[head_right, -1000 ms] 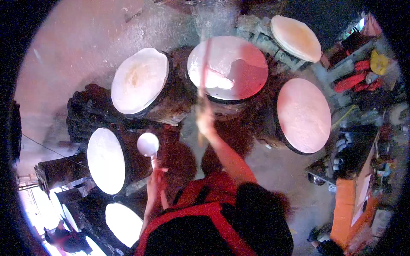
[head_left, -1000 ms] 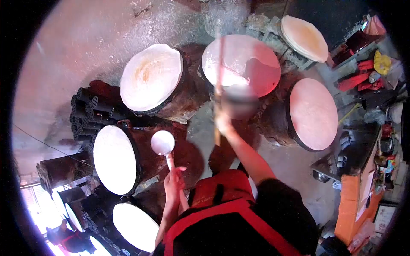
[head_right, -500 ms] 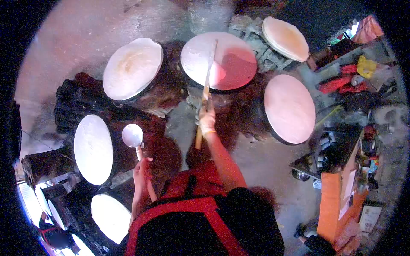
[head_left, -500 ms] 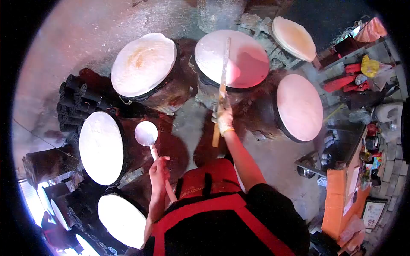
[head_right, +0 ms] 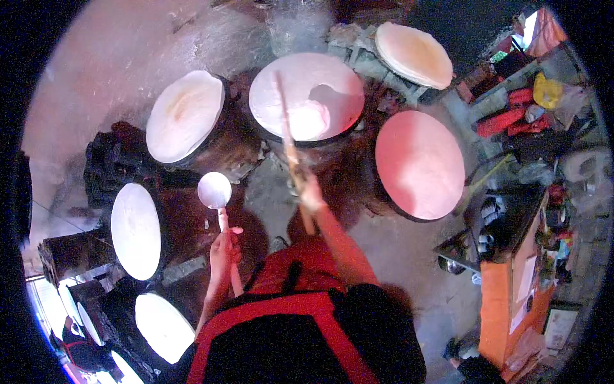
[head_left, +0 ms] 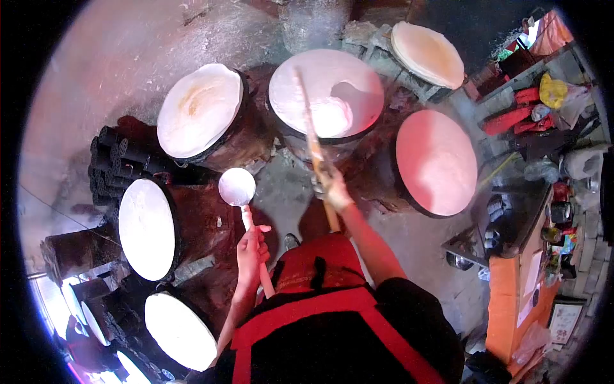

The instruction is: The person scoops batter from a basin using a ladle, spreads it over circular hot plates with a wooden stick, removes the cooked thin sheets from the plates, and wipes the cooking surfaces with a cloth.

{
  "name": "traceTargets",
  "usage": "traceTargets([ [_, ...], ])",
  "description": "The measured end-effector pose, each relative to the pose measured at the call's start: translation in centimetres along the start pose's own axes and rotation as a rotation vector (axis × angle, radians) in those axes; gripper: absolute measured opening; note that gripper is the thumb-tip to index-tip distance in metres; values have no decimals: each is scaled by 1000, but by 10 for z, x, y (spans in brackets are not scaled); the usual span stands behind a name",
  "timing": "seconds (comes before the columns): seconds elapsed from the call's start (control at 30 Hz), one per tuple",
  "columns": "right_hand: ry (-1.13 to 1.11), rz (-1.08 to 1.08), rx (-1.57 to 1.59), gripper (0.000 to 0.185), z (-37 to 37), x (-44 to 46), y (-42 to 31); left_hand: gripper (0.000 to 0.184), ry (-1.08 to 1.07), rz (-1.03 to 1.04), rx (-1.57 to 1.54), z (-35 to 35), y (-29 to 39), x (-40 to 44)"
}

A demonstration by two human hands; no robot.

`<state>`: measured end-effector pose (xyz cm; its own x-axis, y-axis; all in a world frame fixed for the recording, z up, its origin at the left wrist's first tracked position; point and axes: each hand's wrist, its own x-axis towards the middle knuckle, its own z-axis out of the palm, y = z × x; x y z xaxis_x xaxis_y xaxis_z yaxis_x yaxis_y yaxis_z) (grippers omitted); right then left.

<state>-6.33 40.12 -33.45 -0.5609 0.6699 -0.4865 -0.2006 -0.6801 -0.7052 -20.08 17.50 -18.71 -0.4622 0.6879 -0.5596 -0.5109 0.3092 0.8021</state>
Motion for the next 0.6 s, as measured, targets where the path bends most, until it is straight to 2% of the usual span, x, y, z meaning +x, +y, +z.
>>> traceTargets([
  [0.03,-5,-43,52,31,-16,-18,-19,29,18,4,11,8,-1,-1],
  [0.07,25,-59,-33,29,-31,-28,-35,29,34,10,21,16,-3,-1],
  [0.13,-12,-113,-42,28,-59,-30,-60,30,28,23,-5,29,-7,0],
  [0.23,17,-64,86,33,-53,3,-91,32,8,12,-22,50,-13,5],
  [0.27,186,-45,97,33,-37,7,-90,32,0,4,-23,58,-15,8],
  [0.33,40,0,-49,35,-26,-3,-84,31,-24,3,-14,73,-19,13],
  [0.37,3,76,-80,31,-37,1,-75,31,-34,1,-10,81,-20,15],
  [0.47,-193,30,-84,27,-103,-17,-81,26,-26,2,-49,104,-20,13],
  [0.53,-88,114,-61,22,-137,-14,-97,26,11,12,-36,115,-22,11],
  [0.57,-76,-88,-198,25,-145,-7,-98,25,27,11,-25,118,-24,9],
  [0.6,-51,-17,-90,21,-133,-13,-123,26,39,2,-34,121,-25,9],
])
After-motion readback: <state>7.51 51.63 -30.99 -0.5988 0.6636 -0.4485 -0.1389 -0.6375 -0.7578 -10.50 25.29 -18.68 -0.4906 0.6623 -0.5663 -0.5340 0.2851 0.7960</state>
